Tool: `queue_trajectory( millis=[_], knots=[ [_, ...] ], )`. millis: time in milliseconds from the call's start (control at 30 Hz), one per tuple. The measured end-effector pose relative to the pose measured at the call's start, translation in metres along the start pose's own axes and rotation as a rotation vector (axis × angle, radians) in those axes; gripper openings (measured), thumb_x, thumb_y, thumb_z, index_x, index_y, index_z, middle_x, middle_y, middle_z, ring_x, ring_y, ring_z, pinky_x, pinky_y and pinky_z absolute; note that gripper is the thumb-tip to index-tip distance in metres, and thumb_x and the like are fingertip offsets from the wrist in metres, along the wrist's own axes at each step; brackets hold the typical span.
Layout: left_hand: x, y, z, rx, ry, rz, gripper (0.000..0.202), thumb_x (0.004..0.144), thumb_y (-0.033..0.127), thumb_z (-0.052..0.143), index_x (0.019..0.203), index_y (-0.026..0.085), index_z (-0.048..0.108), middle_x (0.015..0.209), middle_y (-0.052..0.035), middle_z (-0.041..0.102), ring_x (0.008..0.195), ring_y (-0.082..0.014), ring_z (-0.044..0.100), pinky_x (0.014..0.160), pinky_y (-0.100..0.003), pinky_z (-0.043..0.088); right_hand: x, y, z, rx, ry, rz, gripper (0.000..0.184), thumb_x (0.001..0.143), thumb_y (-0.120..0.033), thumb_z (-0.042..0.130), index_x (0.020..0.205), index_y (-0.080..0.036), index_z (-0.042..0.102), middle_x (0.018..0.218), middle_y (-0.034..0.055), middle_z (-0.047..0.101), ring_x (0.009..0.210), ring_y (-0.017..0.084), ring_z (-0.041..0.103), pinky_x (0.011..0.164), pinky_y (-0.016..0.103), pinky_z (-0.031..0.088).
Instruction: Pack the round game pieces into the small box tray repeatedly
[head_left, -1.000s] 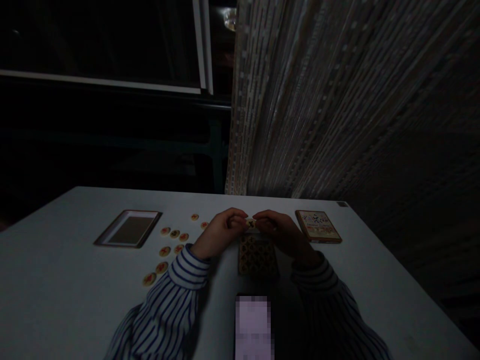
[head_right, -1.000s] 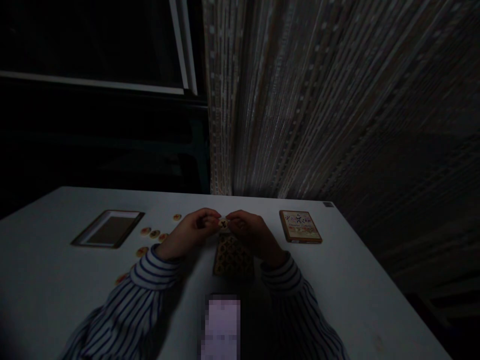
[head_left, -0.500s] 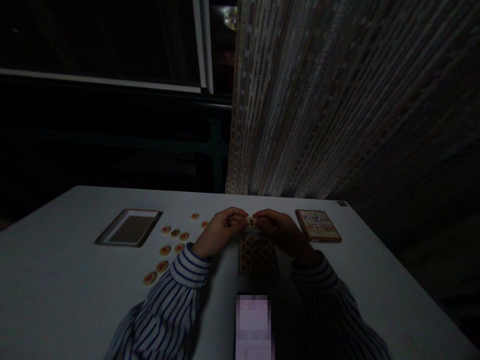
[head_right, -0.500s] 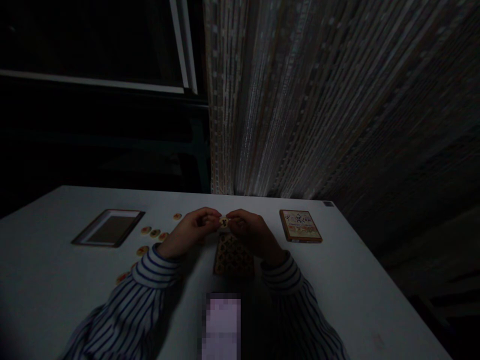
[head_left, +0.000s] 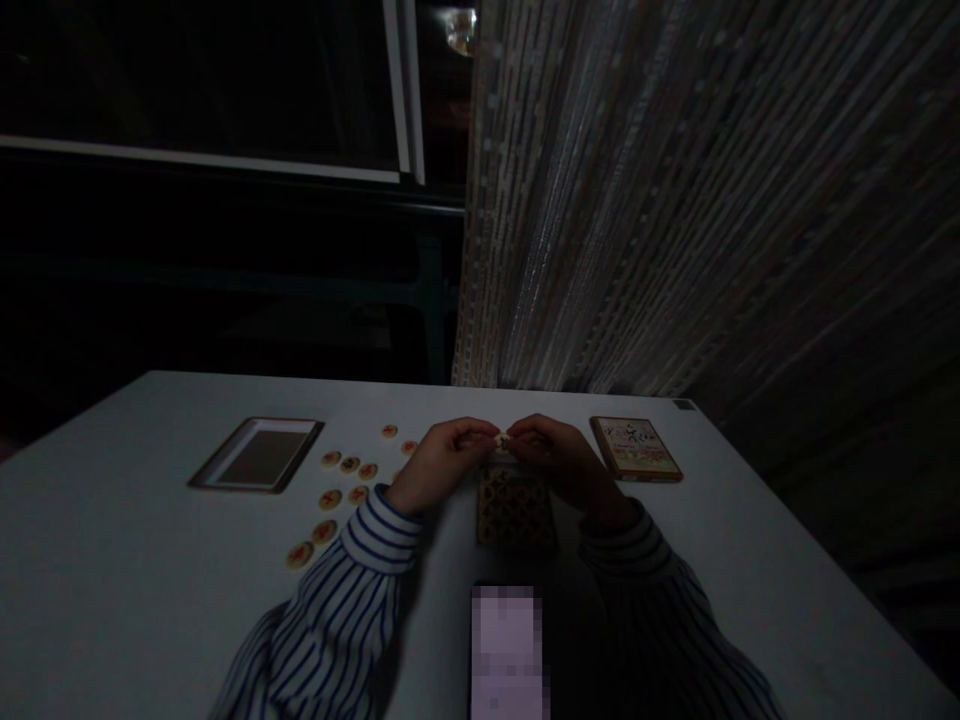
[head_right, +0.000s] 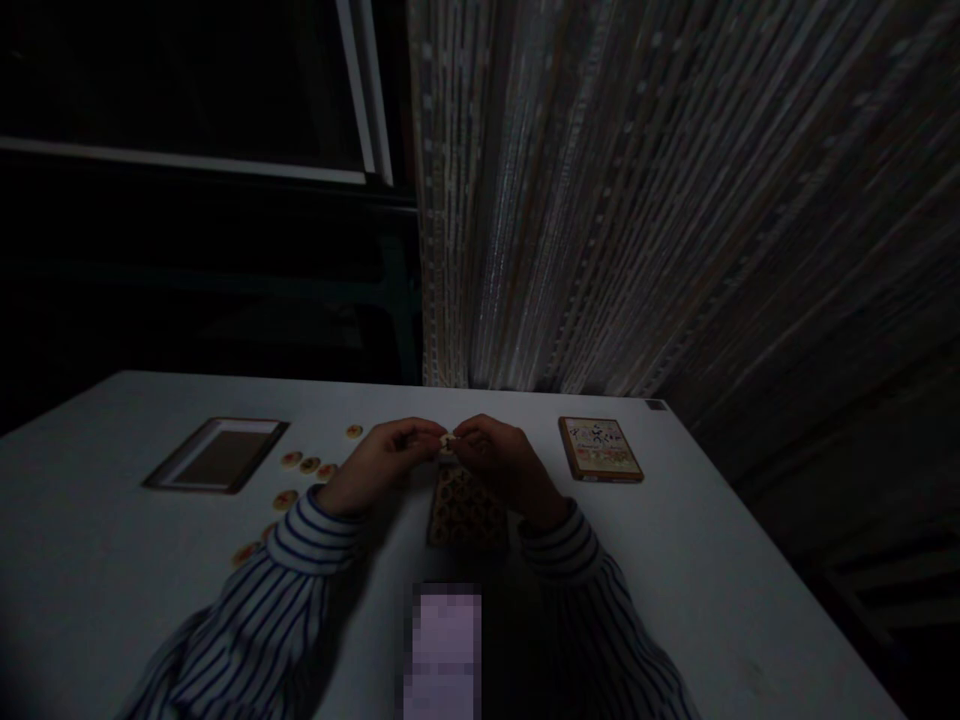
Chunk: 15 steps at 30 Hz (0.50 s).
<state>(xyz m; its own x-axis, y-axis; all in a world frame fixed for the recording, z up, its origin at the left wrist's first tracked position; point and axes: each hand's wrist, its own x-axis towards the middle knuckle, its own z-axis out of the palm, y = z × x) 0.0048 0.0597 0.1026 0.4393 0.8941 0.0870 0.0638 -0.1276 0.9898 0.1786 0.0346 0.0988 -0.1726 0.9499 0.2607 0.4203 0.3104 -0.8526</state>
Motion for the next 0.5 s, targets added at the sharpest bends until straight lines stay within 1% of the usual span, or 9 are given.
queue_trajectory(
  millis=[133,267,333,500],
  knots=[
    [-0.0009,-0.0007,0.0012,-0.021,-0.004,-0.039,0.022,0.071,0.027,0.059,0.089,0.015,0.06,0.077,-0.003,0.066,0.07,-0.0125,0.06,0.063,-0.023,0.048,-0.0005,-0.0018,0.0011,-0.029,0.021,-0.013,0.02,0.076,-0.037,0.054,0.083,-0.018,0.057,0.073,0.0017,0.064,0.066,0.012,0.059,0.056,0.022,0.045],
    [0.0014,-0.0066,0.0028,-0.086,-0.024,-0.007,0.027,0.066,0.026,0.064,0.09,0.014,0.059,0.078,-0.0028,0.066,0.071,-0.0123,0.061,0.066,-0.023,0.048,-0.0011,-0.0043,0.0012,-0.013,0.0,-0.01,0.02,0.077,-0.036,0.052,0.083,-0.018,0.057,0.073,0.0015,0.065,0.066,0.012,0.06,0.057,0.022,0.045],
    [0.0022,-0.0074,0.0039,-0.085,-0.003,-0.005,0.027,0.065,0.027,0.065,0.088,0.014,0.058,0.077,-0.0027,0.066,0.07,-0.0121,0.06,0.066,-0.023,0.048,-0.0012,-0.0049,0.001,-0.018,-0.013,-0.01,0.019,0.078,-0.035,0.051,0.084,-0.018,0.058,0.074,0.0014,0.065,0.067,0.011,0.06,0.058,0.022,0.045],
    [0.0015,-0.0038,0.0047,-0.023,0.051,-0.05,0.025,0.065,0.03,0.064,0.083,0.013,0.058,0.07,-0.0022,0.064,0.063,-0.0113,0.058,0.057,-0.022,0.046,-0.0018,-0.0048,-0.0003,-0.082,-0.069,-0.05,0.021,0.081,-0.035,0.047,0.087,-0.018,0.058,0.076,0.0011,0.065,0.067,0.011,0.059,0.059,0.022,0.044]
  ],
)
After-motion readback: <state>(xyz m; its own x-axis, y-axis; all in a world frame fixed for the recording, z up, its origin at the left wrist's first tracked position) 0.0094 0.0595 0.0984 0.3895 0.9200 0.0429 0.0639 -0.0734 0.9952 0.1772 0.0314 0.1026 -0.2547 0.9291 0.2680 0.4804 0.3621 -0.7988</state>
